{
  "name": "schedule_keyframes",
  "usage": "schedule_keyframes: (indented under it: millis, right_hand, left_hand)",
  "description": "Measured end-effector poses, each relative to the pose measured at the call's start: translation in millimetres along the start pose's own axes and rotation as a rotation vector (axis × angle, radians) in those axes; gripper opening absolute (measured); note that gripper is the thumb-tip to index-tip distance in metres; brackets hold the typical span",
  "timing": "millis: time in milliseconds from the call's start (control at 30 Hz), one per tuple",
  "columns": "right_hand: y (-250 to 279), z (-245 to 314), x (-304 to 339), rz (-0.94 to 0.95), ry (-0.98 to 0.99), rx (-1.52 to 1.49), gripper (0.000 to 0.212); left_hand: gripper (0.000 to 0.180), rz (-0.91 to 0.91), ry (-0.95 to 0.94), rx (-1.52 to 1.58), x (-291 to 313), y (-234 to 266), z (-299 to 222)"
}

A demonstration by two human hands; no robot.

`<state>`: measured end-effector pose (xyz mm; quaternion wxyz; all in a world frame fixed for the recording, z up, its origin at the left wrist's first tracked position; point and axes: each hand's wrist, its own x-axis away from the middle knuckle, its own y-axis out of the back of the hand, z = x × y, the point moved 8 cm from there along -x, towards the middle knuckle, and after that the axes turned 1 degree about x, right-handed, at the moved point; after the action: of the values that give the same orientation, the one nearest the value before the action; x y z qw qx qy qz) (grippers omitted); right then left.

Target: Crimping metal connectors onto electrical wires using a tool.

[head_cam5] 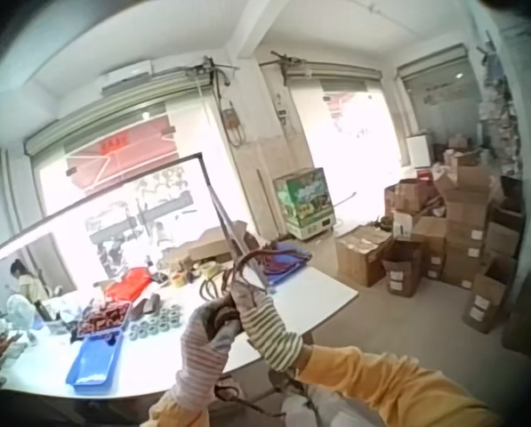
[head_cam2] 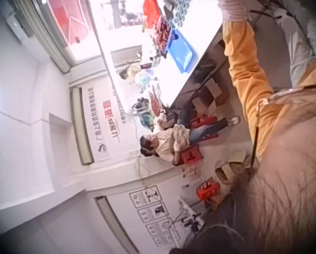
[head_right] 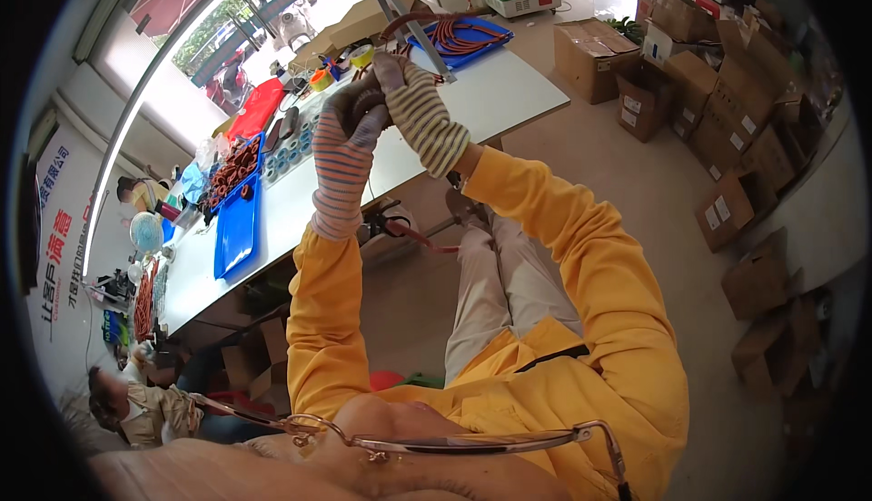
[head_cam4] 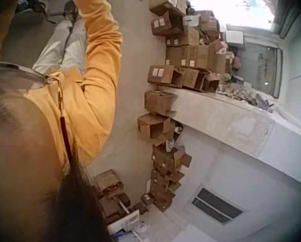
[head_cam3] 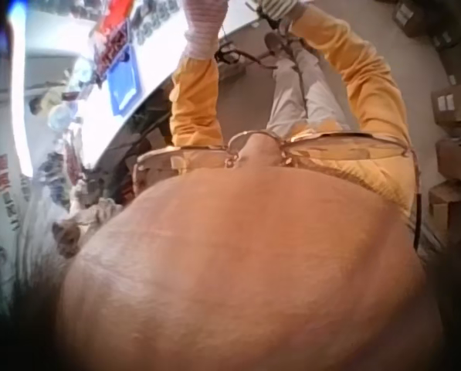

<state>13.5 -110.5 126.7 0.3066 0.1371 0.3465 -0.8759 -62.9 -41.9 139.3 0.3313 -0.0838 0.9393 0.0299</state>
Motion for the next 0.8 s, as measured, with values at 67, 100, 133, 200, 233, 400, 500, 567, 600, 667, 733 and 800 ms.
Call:
schedule_keyframes:
  millis: [67, 100, 133, 200, 233, 400, 500, 567, 600, 667, 733, 800]
  right_hand:
    - [24.7, 8.7, -1.6, -0.078, 0.267, 0.506, 0.030]
    - [45.8, 2.3, 1.7, -0.177, 0.192, 0.640, 0.028]
    - [65.7, -1.3, 9.3, -0.223, 0.281, 0.798, 0.027]
    - [121.8, -18.9, 28.7, -0.296, 0.307, 1.189, 0.033]
    - [146.0, -30.9, 40.0, -0.323, 0.231, 1.413, 0.040]
    - [183.0, -110.5, 71.1, -0.048, -0.251, 1.432, 0.050]
    - [199.6, -121.9, 46.2, 0.029, -0.325, 1.363, 0.039]
    - [218.0, -123.1, 18.1, 0.024, -0.223, 1.335, 0.032]
    - [223.1, -123.9, 2.6, 0.029, -0.127, 1.306, 0.025]
    - [219.5, -127.8, -27.5, 0.042, -0.200, 1.406, 0.029]
    - [240.7, -138.2, -46.3, 0.099, -0.134, 1.644, 0.031]
    - [308.5, -137.4, -49.0, -0.192, 0.115, 1.786, 0.033]
  left_hand:
    - [0.034, -0.010, -0.039, -0.108, -3.4, 7.7, 15.8]
    - [0.032, -0.011, 0.022, -0.208, -3.7, 14.6, 28.9]
    - [0.030, -0.014, 0.077, -0.312, -3.6, 21.9, 42.1]
    - [0.029, -0.019, 0.095, -0.232, -5.1, 27.9, 67.8]
    - [0.032, 0.002, 0.133, -0.268, -5.8, 30.7, 81.8]
    - [0.036, 0.068, 0.286, -0.296, -14.6, 34.9, 142.1]
    - [0.035, 0.078, 0.365, -0.294, -18.2, 39.1, 170.4]
    - [0.034, 0.091, 0.434, -0.290, -20.4, 37.2, 187.9]
    - [0.034, 0.093, 0.441, -0.298, -20.9, 38.7, 194.0]
    - [0.034, 0.097, 0.482, -0.323, -16.3, 49.4, 202.4]
    - [0.034, 0.099, 0.476, -0.300, -19.2, 44.2, 208.1]
    - [0.035, 0.180, 0.496, -0.156, -33.7, 6.8, 224.7]
